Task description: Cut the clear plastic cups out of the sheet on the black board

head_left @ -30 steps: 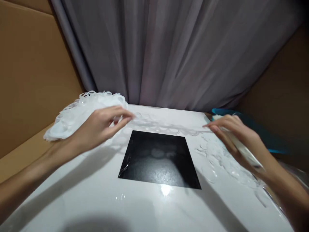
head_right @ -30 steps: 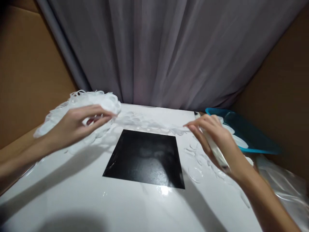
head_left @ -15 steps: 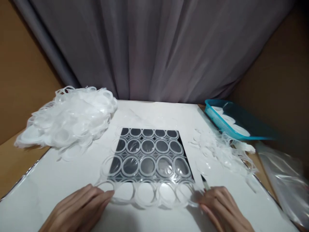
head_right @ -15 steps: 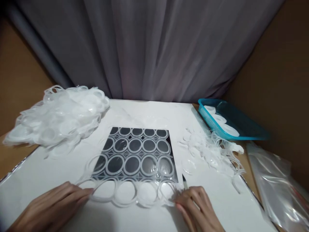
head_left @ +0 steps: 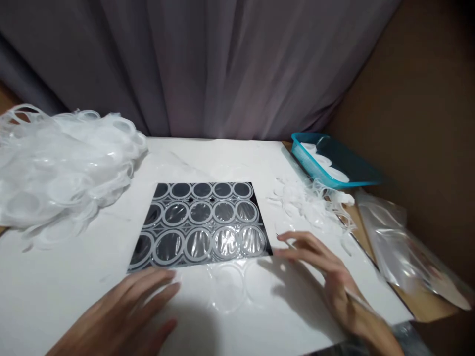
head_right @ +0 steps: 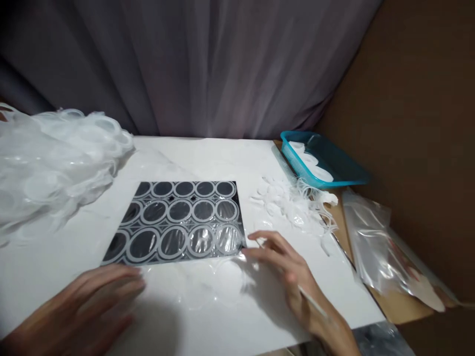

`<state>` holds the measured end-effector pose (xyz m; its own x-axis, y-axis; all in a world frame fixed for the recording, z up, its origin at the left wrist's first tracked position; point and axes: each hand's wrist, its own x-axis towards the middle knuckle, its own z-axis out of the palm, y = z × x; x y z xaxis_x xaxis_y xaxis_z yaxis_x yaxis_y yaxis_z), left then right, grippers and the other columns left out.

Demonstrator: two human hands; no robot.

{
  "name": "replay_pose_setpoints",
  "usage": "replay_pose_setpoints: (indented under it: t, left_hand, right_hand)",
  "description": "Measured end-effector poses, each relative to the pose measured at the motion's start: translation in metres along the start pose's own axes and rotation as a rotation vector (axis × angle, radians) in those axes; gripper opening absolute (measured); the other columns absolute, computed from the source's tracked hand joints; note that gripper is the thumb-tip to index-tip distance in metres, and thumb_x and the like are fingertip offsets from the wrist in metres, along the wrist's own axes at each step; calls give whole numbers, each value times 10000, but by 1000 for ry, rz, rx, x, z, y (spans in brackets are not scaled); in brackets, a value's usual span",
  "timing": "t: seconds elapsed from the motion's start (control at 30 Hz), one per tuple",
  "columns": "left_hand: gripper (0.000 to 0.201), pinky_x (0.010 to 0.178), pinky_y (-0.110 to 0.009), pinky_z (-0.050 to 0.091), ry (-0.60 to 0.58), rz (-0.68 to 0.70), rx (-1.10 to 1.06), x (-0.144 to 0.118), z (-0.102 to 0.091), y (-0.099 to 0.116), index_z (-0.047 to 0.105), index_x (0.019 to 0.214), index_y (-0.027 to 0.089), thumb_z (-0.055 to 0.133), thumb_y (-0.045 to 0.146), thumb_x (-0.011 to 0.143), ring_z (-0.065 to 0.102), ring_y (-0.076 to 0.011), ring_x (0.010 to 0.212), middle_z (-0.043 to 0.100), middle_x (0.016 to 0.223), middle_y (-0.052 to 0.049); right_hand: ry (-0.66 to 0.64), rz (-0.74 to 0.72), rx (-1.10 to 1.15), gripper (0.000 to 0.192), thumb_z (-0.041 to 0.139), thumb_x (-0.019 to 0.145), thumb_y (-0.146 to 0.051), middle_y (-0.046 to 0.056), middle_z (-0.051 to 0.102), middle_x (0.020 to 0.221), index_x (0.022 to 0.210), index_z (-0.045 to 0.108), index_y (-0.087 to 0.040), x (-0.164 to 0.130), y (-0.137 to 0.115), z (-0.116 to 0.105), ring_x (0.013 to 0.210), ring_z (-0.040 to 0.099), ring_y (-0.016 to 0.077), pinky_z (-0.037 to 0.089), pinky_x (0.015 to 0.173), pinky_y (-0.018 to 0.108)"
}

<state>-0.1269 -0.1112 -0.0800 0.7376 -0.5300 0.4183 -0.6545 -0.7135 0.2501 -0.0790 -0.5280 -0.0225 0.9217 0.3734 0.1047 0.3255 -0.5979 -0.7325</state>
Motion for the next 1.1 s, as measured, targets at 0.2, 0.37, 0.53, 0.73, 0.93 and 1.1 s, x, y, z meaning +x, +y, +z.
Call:
replay_pose_setpoints:
  t: [0.2, 0.37, 0.53, 0.73, 0.93, 1.1]
  left_hand:
    - [391, 1073, -451, 490, -8, 224, 41, 103, 50, 64, 590, 1372, 92, 462, 269, 1048, 615, -270, 1220, 662, 1351, -101]
    - [463, 1018, -430, 456, 26, 148, 77, 106, 78, 82, 581, 1396, 39, 376, 294, 1068, 625, -277, 1188, 671, 1329, -139]
    - [465, 1037, -407, 416, 7, 157, 25, 107, 73, 80, 618, 1358, 37, 356, 304, 1083, 616, -271, 1178, 687, 1295, -137]
    - [440, 1105, -401, 357, 3, 170, 9, 105, 76, 81, 586, 1407, 34, 443, 270, 1065, 566, -252, 1241, 666, 1332, -119]
    - [442, 1106, -395, 353, -38, 168, -4, 106, 71, 80, 591, 1415, 45, 488, 284, 1058, 546, -242, 1242, 659, 1330, -105]
    - [438, 1033, -389, 371, -88, 144, -22, 110, 68, 80, 614, 1402, 79, 531, 299, 1033, 551, -238, 1169, 674, 1241, -80]
  right_hand:
    - [-108, 28, 276, 497, 511, 1025, -643, 91, 688, 1045, 1072, 809, -248, 59, -2, 1, 985, 668, 226, 534, 932, 406]
    - [-146, 172, 387, 198, 784, 914, -376, 52, 704, 926, 990, 752, -196, 61, 1, 9, 777, 644, 158, 501, 658, 288]
    - [-102, 105, 315, 135, 774, 927, -344, 63, 715, 963, 936, 790, -210, 61, 4, 11, 860, 660, 188, 501, 741, 331]
    - [-49, 121, 449, 199, 744, 954, -336, 69, 701, 887, 857, 776, -165, 60, 12, 23, 745, 674, 158, 532, 676, 297]
    - [-85, 146, 425, 232, 715, 980, -360, 54, 702, 914, 872, 775, -163, 56, 15, 31, 745, 706, 144, 524, 675, 267]
    - [-62, 117, 357, 300, 705, 986, -376, 53, 697, 935, 780, 784, -173, 60, 16, 31, 772, 698, 132, 513, 699, 256]
